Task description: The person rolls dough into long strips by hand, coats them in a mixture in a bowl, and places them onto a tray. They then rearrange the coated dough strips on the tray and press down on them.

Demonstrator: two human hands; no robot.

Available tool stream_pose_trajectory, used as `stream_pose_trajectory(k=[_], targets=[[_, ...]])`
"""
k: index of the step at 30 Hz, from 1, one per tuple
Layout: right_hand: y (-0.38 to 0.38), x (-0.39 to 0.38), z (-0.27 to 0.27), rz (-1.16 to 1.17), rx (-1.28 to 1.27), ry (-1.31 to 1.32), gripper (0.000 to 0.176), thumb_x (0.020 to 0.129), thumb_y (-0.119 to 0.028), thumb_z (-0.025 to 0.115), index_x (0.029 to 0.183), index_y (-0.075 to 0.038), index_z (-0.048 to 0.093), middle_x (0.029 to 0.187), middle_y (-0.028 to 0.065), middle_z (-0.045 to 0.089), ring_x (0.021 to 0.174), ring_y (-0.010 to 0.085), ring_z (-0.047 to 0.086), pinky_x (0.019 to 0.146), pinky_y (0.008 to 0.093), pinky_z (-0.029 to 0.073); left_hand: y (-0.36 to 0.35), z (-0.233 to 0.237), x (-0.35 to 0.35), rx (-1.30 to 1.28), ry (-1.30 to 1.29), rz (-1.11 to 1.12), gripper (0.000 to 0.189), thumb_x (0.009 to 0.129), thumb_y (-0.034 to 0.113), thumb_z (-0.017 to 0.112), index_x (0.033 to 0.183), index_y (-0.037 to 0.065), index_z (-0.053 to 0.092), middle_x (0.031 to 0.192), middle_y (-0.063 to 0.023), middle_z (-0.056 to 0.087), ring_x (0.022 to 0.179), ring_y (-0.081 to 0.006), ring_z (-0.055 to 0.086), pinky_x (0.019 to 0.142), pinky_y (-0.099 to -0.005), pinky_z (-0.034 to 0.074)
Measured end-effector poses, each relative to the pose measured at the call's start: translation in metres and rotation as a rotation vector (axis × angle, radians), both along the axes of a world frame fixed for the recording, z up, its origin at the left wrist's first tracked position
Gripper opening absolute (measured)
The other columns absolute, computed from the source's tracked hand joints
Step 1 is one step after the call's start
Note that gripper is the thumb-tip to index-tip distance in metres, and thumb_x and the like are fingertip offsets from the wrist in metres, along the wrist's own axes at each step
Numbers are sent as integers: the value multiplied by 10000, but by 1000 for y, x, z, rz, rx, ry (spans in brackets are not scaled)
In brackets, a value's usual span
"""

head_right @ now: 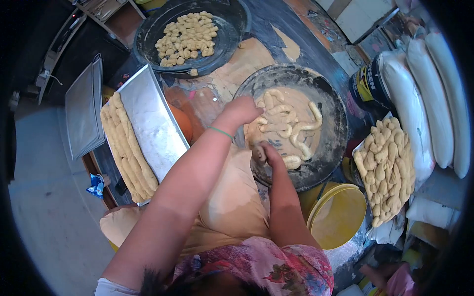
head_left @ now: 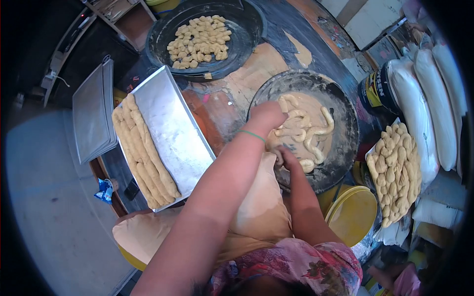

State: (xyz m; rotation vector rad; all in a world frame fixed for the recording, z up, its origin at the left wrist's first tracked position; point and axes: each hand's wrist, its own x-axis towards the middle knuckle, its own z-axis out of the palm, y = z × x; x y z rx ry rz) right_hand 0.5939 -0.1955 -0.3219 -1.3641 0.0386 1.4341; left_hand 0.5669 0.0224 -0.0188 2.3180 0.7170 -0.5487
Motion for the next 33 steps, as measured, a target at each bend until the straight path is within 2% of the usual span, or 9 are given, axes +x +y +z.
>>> stream_pose_trajectory(k=[3, 8, 11, 17, 24, 27, 29, 31, 33], targets=[[12, 7, 104, -320, 136, 146, 307, 838, -297, 573, 1024, -58, 519, 705, 95, 562, 573, 188, 547, 535, 301, 461, -4, -6, 4, -147, 78, -20, 675, 829, 602, 506, 1168, 25, 594, 1106, -192, 615, 1021, -308, 601, 875, -422, 446], [26, 13, 229, -248, 554, -97, 376, 843, -334, 591, 1051, -36, 494, 740, 90, 563, 581, 187, 549, 538, 314, 463, -20, 16, 4, -527, 116, 57, 832, 815, 725, 421, 1152, -17, 591, 974, -194, 630, 853, -293, 607, 786, -384, 474], [32, 14, 264, -146, 555, -300, 398, 834, -318, 624, 1080, -26, 512, 770, 65, 578, 606, 153, 558, 547, 281, 464, -22, 32, 2, -812, -62, 13, 599, 859, 513, 559, 1180, 7, 569, 1044, -183, 607, 864, -247, 591, 746, -369, 472], [29, -1, 233, 141, 88, -775, 304, 811, -249, 665, 962, 7, 602, 737, 70, 604, 640, 92, 556, 555, 258, 447, -35, 39, 4, -1160, -813, 446, 210, 841, 172, 664, 937, 62, 513, 746, -10, 539, 595, -109, 515, 538, -254, 436], [-53, -23, 54, 493, -315, -716, 550, 710, -333, 713, 1111, 25, 598, 1046, 210, 640, 999, 279, 611, 871, 390, 461, -43, 53, -10, -966, -870, 482, 212, 841, 180, 661, 928, 79, 497, 678, 8, 485, 521, -75, 444, 483, -248, 407], [-53, -19, 54, 457, -270, -836, 651, 717, -238, 729, 1261, 22, 481, 1250, 215, 530, 1180, 271, 505, 994, 351, 388, -50, 59, -15, -983, -791, 415, 340, 806, 265, 713, 989, 52, 521, 701, -10, 514, 538, -75, 464, 483, -247, 407], [-17, -24, 157, 108, 55, -657, 687, 718, -106, 730, 1314, 10, 409, 1324, 200, 458, 1262, 280, 417, 1059, 341, 319, -54, 63, -20, -930, -734, 352, 452, 791, 306, 729, 1070, 13, 528, 737, -39, 546, 588, -101, 505, 525, -258, 435], [11, -17, 196, -64, 253, -1175, 620, 765, -78, 666, 1318, -14, 392, 1186, 138, 531, 1097, 256, 529, 891, 337, 448, -62, 76, -27, -795, -656, 268, 590, 777, 347, 741, 1167, -33, 514, 794, -81, 587, 676, -146, 565, 606, -282, 483], [25, -11, 218, -167, 295, -934, 575, 777, -90, 668, 1289, -22, 415, 1208, 125, 513, 1099, 237, 520, 915, 338, 432, -74, 66, -21, -633, -839, 204, 682, 770, 383, 741, 1228, -49, 481, 867, -128, 607, 791, -191, 584, 713, -312, 488]])
